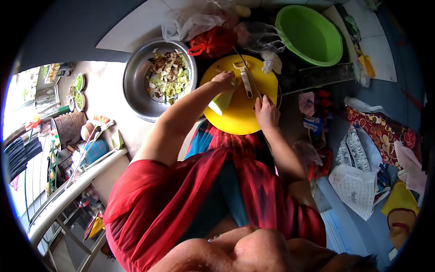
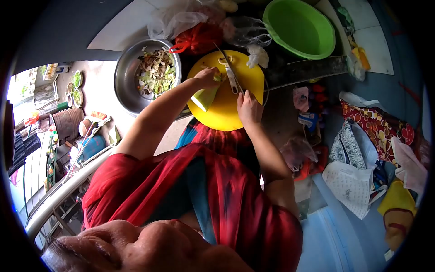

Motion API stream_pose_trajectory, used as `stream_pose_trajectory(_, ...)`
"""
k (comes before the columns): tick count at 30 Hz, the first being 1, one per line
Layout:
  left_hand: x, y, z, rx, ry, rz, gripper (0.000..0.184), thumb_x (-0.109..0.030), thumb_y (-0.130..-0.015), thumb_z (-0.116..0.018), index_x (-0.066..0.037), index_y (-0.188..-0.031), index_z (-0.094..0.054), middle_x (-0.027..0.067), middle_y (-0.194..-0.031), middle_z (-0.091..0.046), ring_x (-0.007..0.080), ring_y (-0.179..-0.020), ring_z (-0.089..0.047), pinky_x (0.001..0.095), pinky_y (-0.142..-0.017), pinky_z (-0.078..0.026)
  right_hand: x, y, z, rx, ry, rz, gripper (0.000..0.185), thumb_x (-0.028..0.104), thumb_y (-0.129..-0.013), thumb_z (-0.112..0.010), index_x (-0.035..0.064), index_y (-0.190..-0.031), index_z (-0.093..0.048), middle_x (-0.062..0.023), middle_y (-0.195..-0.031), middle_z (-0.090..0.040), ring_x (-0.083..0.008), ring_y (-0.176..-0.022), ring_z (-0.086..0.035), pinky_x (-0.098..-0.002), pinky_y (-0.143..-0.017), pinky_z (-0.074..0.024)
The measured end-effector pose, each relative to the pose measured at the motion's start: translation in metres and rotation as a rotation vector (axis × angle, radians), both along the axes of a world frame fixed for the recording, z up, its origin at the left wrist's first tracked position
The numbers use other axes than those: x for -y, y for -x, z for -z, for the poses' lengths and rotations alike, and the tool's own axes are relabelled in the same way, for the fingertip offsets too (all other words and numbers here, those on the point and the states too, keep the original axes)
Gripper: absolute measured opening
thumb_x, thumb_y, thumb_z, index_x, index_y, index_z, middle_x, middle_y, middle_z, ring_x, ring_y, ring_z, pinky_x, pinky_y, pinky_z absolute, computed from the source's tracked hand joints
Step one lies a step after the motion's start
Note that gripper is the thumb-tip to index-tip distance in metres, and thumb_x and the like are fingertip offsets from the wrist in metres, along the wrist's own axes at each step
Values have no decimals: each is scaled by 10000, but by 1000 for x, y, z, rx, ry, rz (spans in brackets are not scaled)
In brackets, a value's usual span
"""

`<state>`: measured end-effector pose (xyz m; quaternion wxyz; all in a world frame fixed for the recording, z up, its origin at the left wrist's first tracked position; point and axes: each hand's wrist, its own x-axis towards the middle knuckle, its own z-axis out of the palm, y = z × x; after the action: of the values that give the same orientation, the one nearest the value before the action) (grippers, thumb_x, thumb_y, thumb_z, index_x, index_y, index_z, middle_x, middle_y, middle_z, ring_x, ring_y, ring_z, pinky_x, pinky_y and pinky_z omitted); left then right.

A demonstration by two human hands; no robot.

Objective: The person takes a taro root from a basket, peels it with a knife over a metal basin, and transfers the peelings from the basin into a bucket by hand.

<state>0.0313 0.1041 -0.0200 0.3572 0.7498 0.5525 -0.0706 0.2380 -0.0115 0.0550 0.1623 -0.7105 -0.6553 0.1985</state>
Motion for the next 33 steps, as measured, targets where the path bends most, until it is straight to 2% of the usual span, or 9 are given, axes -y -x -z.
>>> stream_pose_trajectory(1, -7, -12, 9, -52, -10, 101, 610, -419, -715, -751, -68, -1178, -566, 182, -1196, -590, 329, -1072, -611, 414, -894, -510, 2, 2, 1, 5, -10, 32, 335, 221, -923, -540, 17, -1187, -565, -212, -990, -664, -381, -851, -653, -457, -713, -532)
stream_pose_trajectory(5, -6, -50, 8, -207, -35, -133, 406, -257, -771, -682, -66, -1121, -607, 180, -1143, -624, 316, -1046, -631, 400, -880, -524, 0, 9, 30, 31, 22, 28, 589, 119, -891, -548, 58, -1439, -340, -231, -1210, -550, -382, -1039, -579, -426, -869, -489)
stream_pose_trajectory(8, -10, -52, 13, -184, 0, -179, 304, -171, -761, -667, -55, -1041, -664, 178, -1072, -669, 321, -1015, -654, 391, -867, -533, 0, 19, 59, 102, 39, 32, 639, 87, -850, -578, 32, -1438, -333, -220, -1142, -546, -384, -910, -600, -448, -794, -502)
stream_pose_trajectory(12, -13, -45, 17, -206, 8, -264, 236, -138, -791, -636, -47, -999, -704, 160, -1097, -678, 281, -1049, -655, 363, -859, -539, 7, 25, 96, 39, 32, 45, 714, 41, -813, -601, 58, -1464, -307, -240, -1157, -527, -391, -1033, -556, -469, -881, -471)
stream_pose_trajectory(15, -20, -39, 7, -208, 2, -140, 256, -183, -764, -679, -39, -974, -709, 158, -1075, -687, 287, -1008, -669, 366, -844, -547, 15, 24, 106, -6, -67, 68, 749, 55, -778, -630, 117, -1465, -335, -209, -1197, -513, -375, -1098, -528, -478, -914, -457)
stream_pose_trajectory(19, -28, -15, -5, -98, -27, -349, 319, -258, -667, -746, -36, -892, -709, 182, -934, -699, 333, -910, -679, 394, -809, -553, 11, 21, 99, 31, 58, 119, 751, 83, -745, -664, 205, -1439, -404, -159, -1237, -497, -352, -1111, -525, -461, -911, -460)
stream_pose_trajectory(26, 0, 104, -63, 145, -246, -699, 193, -260, -685, -690, -102, -795, -708, 143, -777, -691, 324, -745, -674, 421, -721, -547, -68, 22, 97, -233, -144, 60, 334, 52, -833, -617, 45, -1162, -563, -176, -1039, -584, -361, -963, -572, -440, -827, -462)
stream_pose_trajectory(29, 33, 177, -47, 105, -186, -674, 406, -236, -736, -736, -66, -1095, -653, 135, -1144, -655, 299, -986, -654, 381, -903, -510, -125, 28, 120, -138, -217, 27, 389, 113, -853, -610, 42, -1229, -542, -202, -1168, -567, -379, -1126, -508, -444, -978, -411)
stream_pose_trajectory(33, 84, 232, -37, 88, -513, -636, 373, -197, -743, -728, -84, -1093, -666, 146, -1206, -610, 325, -1152, -563, 392, -1008, -437, -152, 42, 127, 76, -237, -25, 243, 93, -804, -651, 68, -1046, -638, -166, -1079, -603, -358, -1034, -555, -458, -911, -444)
